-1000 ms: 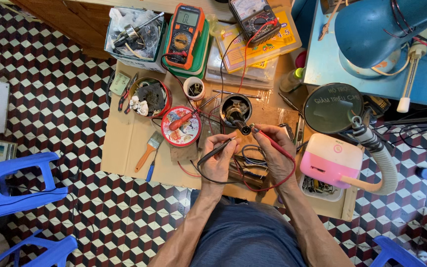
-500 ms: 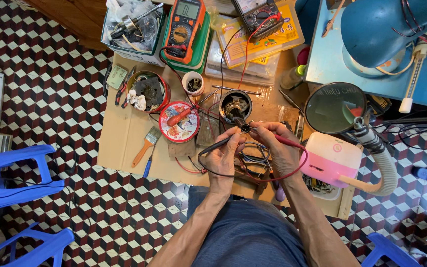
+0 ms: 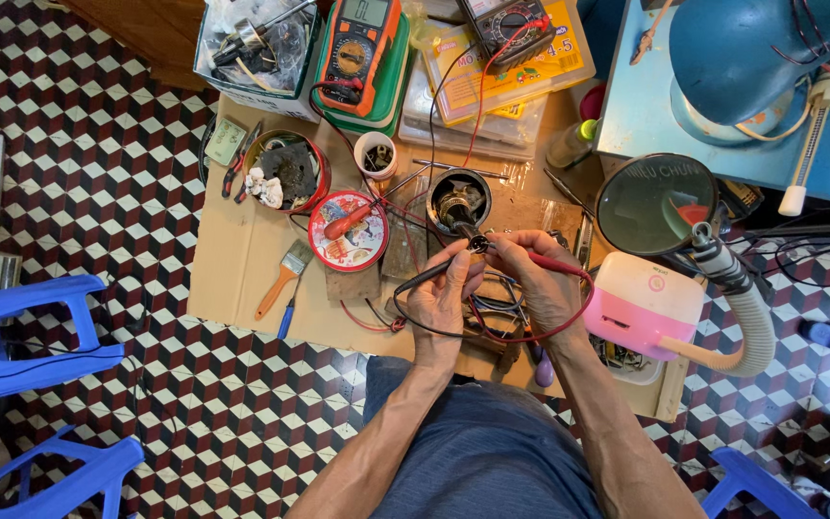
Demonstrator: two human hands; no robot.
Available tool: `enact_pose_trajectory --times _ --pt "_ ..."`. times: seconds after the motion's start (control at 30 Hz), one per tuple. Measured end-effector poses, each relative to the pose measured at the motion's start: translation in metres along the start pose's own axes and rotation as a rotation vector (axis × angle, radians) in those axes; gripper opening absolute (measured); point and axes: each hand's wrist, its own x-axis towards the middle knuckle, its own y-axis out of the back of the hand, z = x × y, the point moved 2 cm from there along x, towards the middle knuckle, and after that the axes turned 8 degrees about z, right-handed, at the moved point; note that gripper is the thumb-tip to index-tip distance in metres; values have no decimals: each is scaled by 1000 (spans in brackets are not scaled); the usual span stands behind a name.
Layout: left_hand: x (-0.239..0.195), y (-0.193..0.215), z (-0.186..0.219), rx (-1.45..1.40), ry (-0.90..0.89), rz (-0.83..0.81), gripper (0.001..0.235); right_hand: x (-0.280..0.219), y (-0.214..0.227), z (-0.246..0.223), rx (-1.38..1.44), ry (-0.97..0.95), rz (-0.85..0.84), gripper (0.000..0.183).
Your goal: The person uses a magnifying glass and a soldering iron to work on a small electronic component. They then use a multimeter to test the component and connect it to a microphone.
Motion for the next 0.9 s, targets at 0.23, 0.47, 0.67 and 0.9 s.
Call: enact_pose_trajectory --times 0.23,0.47,0.67,0.9 --pt "2 2 -4 -34 41 -14 45 0 -2 -1 42 -16 8 23" --pt "6 4 -13 -63 65 -29 48 4 -1 -1 46 -30 -19 20" --pt "4 3 -11 -26 73 -2 50 8 -2 2 62 -41 -11 18" --pt "1 -1 -6 -10 41 -4 51 10 -1 3 40 -64 29 18"
